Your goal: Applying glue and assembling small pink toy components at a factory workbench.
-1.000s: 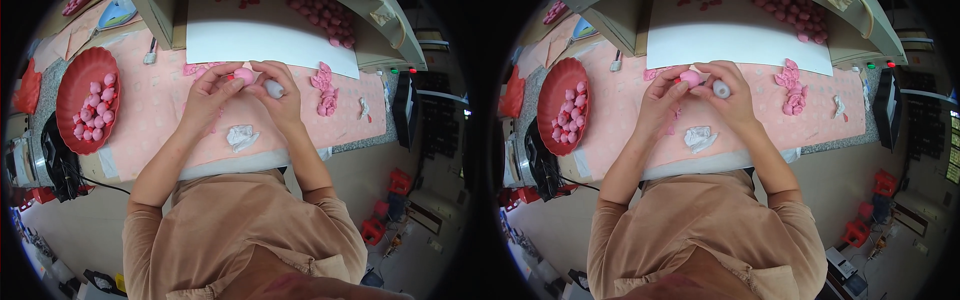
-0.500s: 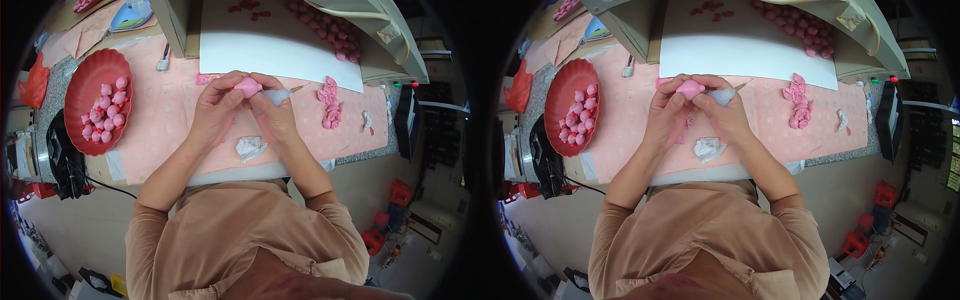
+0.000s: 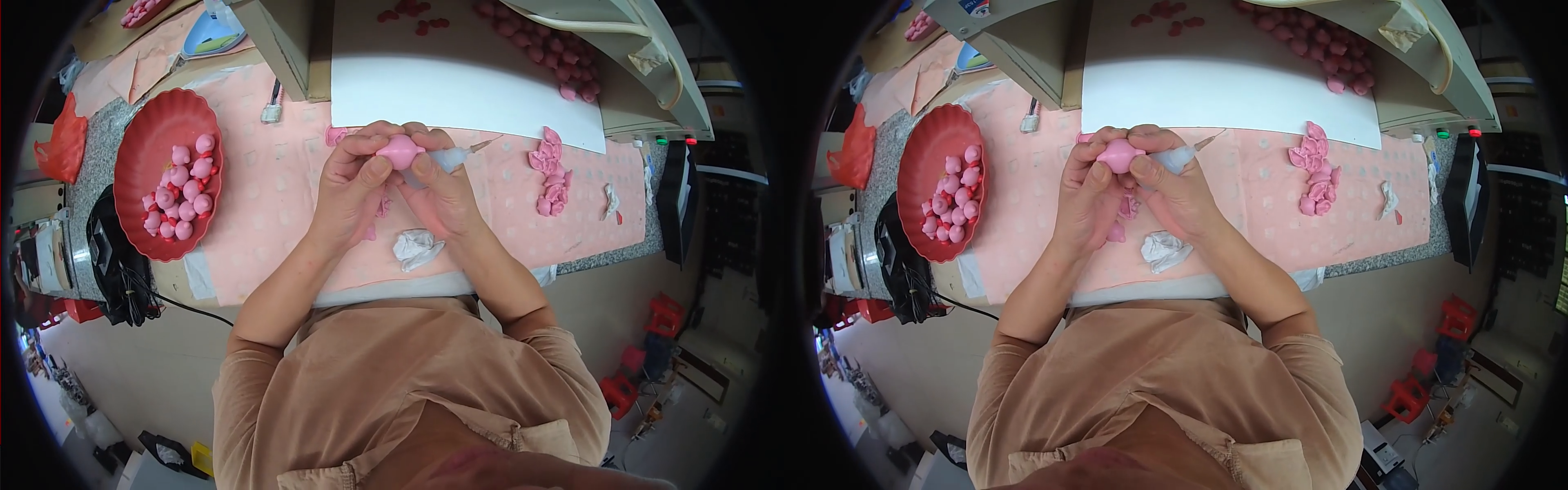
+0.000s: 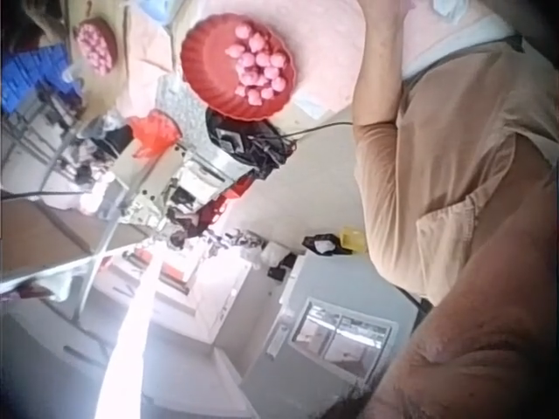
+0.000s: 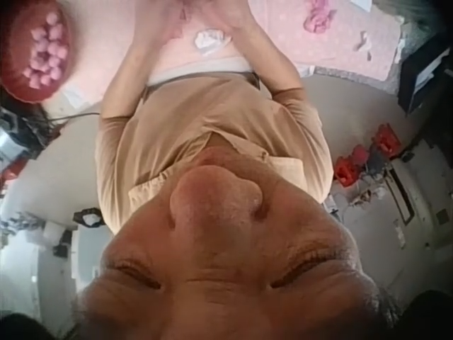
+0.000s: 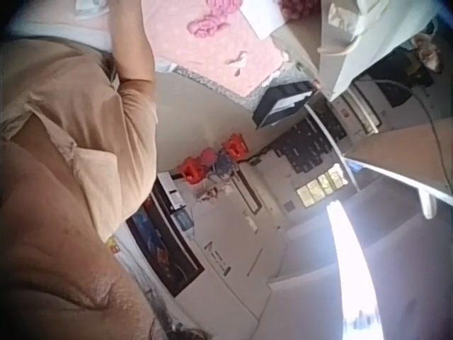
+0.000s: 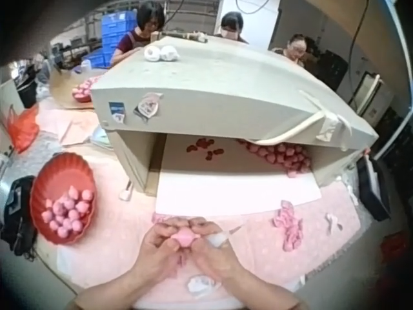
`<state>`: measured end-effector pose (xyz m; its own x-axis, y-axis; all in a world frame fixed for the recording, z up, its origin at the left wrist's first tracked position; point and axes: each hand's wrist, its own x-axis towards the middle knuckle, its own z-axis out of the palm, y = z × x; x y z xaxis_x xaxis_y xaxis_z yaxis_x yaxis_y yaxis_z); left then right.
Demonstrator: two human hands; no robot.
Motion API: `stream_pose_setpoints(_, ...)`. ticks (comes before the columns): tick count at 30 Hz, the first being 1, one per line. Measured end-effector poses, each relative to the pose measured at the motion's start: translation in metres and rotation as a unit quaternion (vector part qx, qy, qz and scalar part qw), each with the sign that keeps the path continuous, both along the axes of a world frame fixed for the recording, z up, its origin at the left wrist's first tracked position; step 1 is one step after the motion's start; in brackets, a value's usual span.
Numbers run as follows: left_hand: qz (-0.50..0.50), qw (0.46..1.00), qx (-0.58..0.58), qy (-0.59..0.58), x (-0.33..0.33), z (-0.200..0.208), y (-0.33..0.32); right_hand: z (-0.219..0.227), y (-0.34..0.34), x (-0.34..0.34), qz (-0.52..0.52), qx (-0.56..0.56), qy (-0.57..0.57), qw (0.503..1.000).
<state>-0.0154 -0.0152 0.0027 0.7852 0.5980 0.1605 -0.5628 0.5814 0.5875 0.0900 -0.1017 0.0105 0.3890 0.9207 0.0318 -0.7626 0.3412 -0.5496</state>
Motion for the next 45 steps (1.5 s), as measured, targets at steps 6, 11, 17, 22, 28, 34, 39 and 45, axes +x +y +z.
stream_pose_setpoints(6, -0.006, 1.0, 0.013, 0.006, 0.001, -0.004, 0.001, -0.004, 0.001, 0.002, -0.006, 0.025, -0.008, 1.0)
stream_pose_setpoints(11, -0.012, 1.0, -0.007, -0.003, 0.002, -0.009, 0.0, 0.0, -0.001, 0.002, -0.003, 0.013, -0.006, 1.0)
stream_pose_setpoints(17, -0.02, 1.0, -0.007, -0.003, 0.001, -0.007, 0.0, 0.0, -0.001, 0.002, -0.007, 0.022, -0.006, 1.0)
stream_pose_setpoints(22, -0.015, 1.0, -0.002, -0.002, 0.001, -0.008, 0.0, 0.003, 0.0, 0.002, -0.007, 0.032, -0.006, 0.999)
stream_pose_setpoints(28, 0.002, 0.999, 0.032, 0.011, 0.002, -0.006, -0.002, 0.001, 0.0, 0.001, -0.013, 0.035, -0.008, 0.999)
stream_pose_setpoints(34, -0.004, 0.999, 0.031, 0.011, 0.002, -0.006, -0.001, -0.001, -0.001, 0.003, -0.013, 0.036, -0.011, 0.999)
stream_pose_setpoints(39, -0.023, 1.0, -0.006, -0.002, 0.0, -0.006, -0.001, 0.0, -0.001, 0.001, -0.027, 0.034, -0.017, 0.999)
stream_pose_setpoints(45, -0.02, 1.0, -0.011, 0.006, 0.001, -0.011, 0.005, 0.004, -0.001, 0.007, -0.069, -0.057, -0.168, 0.982)
